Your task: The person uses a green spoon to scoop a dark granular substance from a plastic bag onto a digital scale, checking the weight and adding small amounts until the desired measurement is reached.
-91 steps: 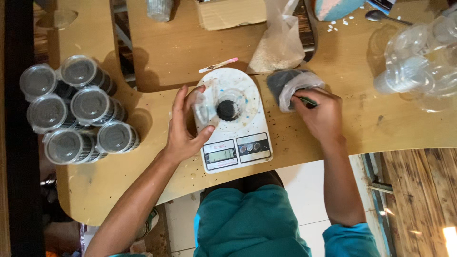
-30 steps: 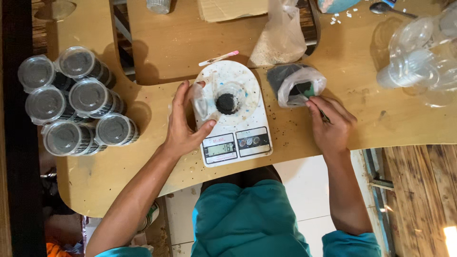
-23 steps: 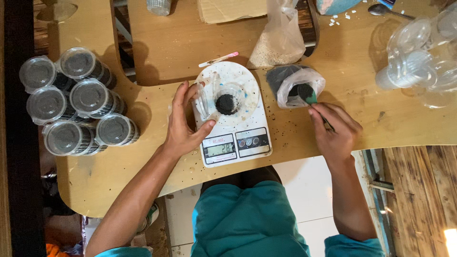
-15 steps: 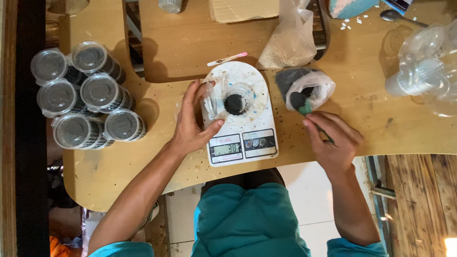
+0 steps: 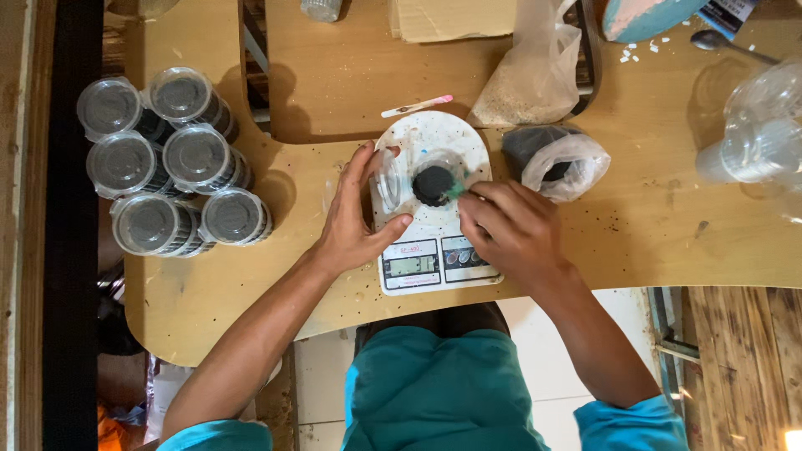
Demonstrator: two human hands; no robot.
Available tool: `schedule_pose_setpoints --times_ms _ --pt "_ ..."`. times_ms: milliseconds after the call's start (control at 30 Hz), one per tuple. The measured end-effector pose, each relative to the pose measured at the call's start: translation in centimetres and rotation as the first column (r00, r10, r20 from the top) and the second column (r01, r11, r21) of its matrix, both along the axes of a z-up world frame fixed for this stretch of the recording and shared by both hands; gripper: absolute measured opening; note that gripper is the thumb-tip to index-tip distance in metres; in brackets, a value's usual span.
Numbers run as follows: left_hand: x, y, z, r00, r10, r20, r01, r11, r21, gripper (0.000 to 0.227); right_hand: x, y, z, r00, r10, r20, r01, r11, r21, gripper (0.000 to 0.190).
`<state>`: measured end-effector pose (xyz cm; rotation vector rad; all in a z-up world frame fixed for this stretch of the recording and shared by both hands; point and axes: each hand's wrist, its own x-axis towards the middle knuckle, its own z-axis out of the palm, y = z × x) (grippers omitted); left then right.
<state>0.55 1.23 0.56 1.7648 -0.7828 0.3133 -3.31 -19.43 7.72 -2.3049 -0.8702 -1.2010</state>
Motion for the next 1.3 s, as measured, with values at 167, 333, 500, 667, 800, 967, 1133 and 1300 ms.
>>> schedule_pose_setpoints --times_ms 167,333,500,667,800,967,1133,1300 --pt "-0.1 -0.1 0.1 1.000 -0.001 0.000 0.001 1.000 0.012 0.084 0.1 -0.5 -0.3 1.000 0.023 -0.012 -0.024 0.997 -0.071 0.012" --pt "0.0 -0.1 0.0 1.000 0.005 0.006 -0.005 1.000 0.021 0.083 -0.4 -1.3 -0.8 0.989 0.043 -0.143 -0.029 0.995 0.099 0.009" --pt "-0.4 -0.4 0.2 1.000 0.021 -0.011 -0.021 1.000 0.003 0.084 -1.6 -6.5 -2.7 0.956 0.079 -0.282 0.030 0.932 0.362 0.009" --pt "-0.9 -0.2 1.4 0.982 -0.149 -0.115 0.135 0.983 -0.121 0.075 -4.6 -9.7 -2.6 0.776 -0.107 -0.621 0.455 0.778 0.434 0.010" --pt "-0.9 -0.2 1.2 0.990 -0.102 -0.096 0.096 0.993 -0.063 0.077 -5.4 -11.1 -2.6 0.746 -0.198 -0.636 0.544 0.732 0.410 0.001" --pt "-0.6 -0.3 1.0 0.992 -0.087 -0.095 0.082 0.995 -0.053 0.076 -4.2 -11.1 -3.0 0.687 -0.176 -0.705 0.513 0.804 0.300 0.008" --pt "-0.1 -0.3 0.5 0.999 -0.044 -0.027 0.043 0.998 -0.035 0.082 -1.6 -9.9 -2.6 0.731 -0.320 -0.602 0.452 0.889 0.077 0.006" --pt "-0.2 -0.4 0.6 0.999 -0.050 -0.019 0.049 0.997 -0.055 0.082 -0.2 -9.7 -3.2 0.653 -0.494 -0.574 0.544 0.833 -0.099 0.003"
